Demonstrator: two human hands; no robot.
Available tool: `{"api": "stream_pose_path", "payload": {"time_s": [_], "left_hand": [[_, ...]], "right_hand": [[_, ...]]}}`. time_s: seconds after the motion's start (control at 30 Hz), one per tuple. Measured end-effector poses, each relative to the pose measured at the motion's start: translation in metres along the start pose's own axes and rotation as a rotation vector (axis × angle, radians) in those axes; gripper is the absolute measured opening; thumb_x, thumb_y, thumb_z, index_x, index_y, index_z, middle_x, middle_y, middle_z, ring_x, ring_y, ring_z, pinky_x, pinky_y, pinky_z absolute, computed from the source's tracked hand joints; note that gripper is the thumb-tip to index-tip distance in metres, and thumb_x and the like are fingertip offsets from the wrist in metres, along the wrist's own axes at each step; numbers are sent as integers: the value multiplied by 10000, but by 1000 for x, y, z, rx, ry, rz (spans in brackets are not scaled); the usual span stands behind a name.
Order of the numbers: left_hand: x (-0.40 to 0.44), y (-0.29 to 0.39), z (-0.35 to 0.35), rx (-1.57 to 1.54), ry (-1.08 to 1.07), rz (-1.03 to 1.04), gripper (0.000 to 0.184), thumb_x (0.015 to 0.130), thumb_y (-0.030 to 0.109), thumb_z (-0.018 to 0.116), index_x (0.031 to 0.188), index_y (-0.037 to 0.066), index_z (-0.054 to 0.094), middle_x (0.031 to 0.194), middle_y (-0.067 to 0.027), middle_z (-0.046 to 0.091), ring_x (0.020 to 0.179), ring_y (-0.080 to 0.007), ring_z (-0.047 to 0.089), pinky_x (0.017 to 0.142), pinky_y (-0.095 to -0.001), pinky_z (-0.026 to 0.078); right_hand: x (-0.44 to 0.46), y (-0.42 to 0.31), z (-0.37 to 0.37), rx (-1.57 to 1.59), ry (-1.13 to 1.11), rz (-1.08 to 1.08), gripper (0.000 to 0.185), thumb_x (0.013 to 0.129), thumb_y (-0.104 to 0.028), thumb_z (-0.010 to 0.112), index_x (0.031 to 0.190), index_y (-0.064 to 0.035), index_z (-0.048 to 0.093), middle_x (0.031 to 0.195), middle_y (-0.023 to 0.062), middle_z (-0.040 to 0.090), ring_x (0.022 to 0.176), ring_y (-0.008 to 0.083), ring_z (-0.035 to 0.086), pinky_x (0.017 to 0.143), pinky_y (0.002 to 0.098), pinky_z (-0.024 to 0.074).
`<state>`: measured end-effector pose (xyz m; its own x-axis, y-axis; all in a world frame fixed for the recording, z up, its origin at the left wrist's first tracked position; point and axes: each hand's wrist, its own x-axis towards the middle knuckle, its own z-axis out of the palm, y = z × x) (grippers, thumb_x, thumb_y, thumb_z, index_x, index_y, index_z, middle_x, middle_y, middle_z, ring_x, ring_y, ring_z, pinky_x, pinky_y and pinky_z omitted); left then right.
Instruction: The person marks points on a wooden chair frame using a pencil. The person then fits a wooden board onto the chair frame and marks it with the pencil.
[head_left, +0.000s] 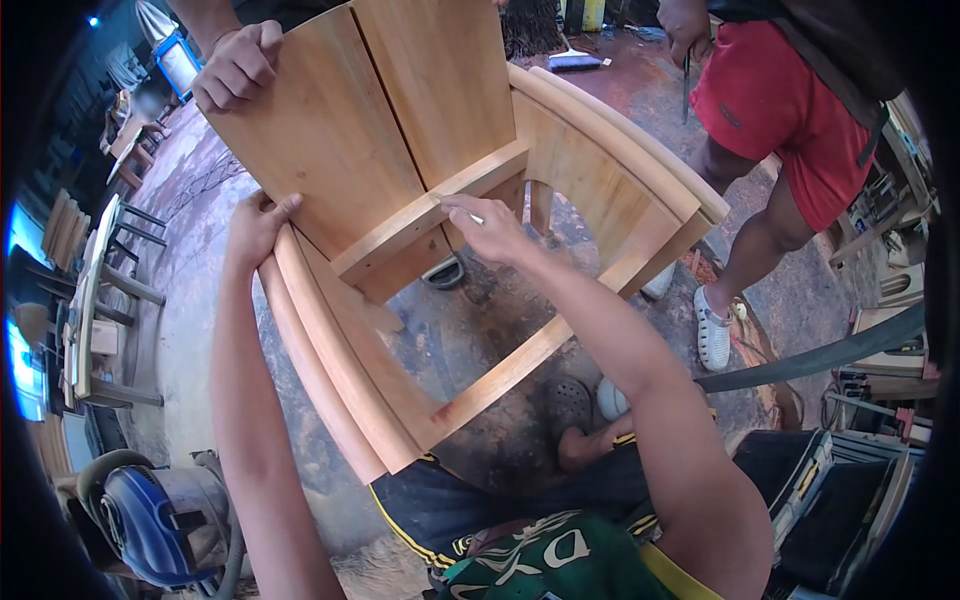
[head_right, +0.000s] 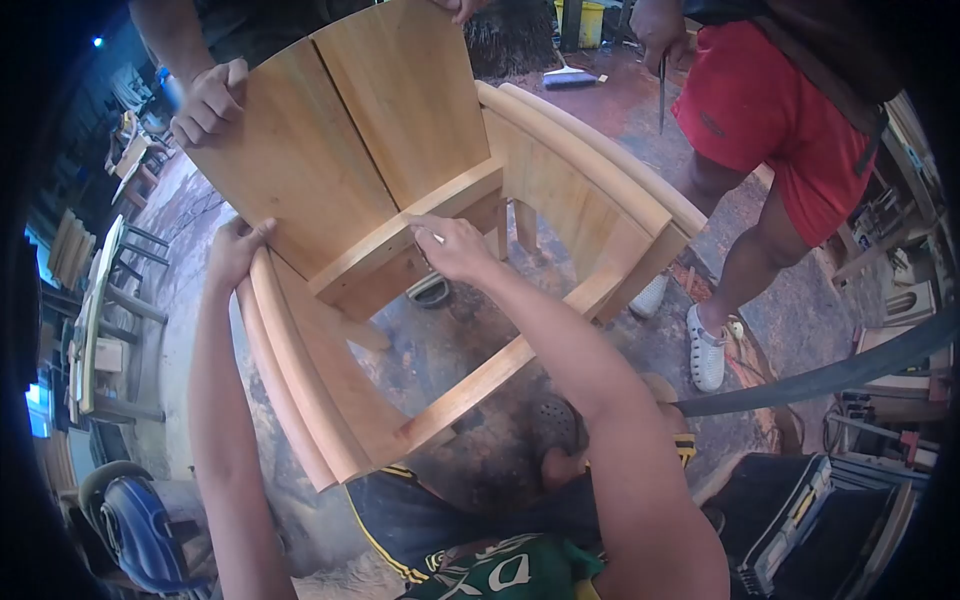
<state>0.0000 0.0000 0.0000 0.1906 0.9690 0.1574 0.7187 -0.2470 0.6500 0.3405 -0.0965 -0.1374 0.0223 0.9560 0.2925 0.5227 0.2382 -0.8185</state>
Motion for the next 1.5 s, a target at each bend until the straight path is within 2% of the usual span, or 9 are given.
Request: {"api": "stream_pose_path", "payload": {"time_s": [0.07,0.4,0.57,0.7,0.8,1.1,1.2,1.33,1.5], "left_hand": [[-2,5,-1,14,5,-17,617,848,416,796,1218,-66,681,1076,-204,749,989,-265,729,916,-368,539],[6,-14,1,14,34,58,631,840,453,787,1177,-72,692,1065,-232,746,975,-295,738,893,-381,551],[6,-11,1,16,40,25,621,835,438,795,1180,-68,693,1068,-226,747,971,-292,738,890,-379,552],[6,-13,2,5,55,41,590,843,407,790,1178,-70,693,1068,-220,748,965,-285,737,889,-378,551],[5,-12,1,-15,33,46,580,849,393,786,1178,-75,689,1063,-221,747,967,-283,735,892,-377,549],[1,-5,0,-23,29,62,584,857,382,794,1182,-89,678,1051,-213,750,941,-255,733,875,-367,550],[4,-9,2,-52,16,70,592,857,396,795,1178,-88,679,1046,-213,750,938,-253,732,871,-367,550],[2,-7,1,-51,21,43,594,855,387,801,1180,-94,675,1042,-213,749,938,-254,729,868,-370,551],[1,-9,3,-89,30,71,566,866,356,795,1182,-97,673,1037,-208,749,925,-247,727,853,-369,552]], "right_hand": [[-1,-3,3,-17,17,5,428,973,-327,527,1310,-105,671,1239,175,696,1198,371,629,1039,459,477],[-27,-80,80,-375,30,-123,304,921,-260,580,1125,-40,627,832,211,708,830,417,669,751,542,538],[-25,-89,134,-138,-74,-308,309,901,-258,571,1104,-35,639,861,197,716,864,411,670,779,532,535],[-19,-84,115,17,-215,-229,344,909,-266,556,1140,-43,678,1010,224,722,987,414,670,889,506,526],[-13,-57,107,75,-89,-270,338,961,-258,559,1221,-78,678,1087,183,725,1027,351,677,923,442,524],[-5,-77,94,278,-412,-76,399,965,-252,561,1277,-23,656,1162,200,720,1110,341,682,1001,392,508],[-4,-52,97,184,-204,-243,400,974,-258,565,1265,-2,664,1143,160,741,1090,283,699,984,363,519],[-1,-23,46,345,-160,-6,388,960,-308,593,1214,-38,708,1189,176,722,1167,315,667,1002,377,505],[-5,2,-24,114,320,-41,394,974,-292,571,1220,-5,683,1158,238,704,1135,382,666,984,416,512]]}}
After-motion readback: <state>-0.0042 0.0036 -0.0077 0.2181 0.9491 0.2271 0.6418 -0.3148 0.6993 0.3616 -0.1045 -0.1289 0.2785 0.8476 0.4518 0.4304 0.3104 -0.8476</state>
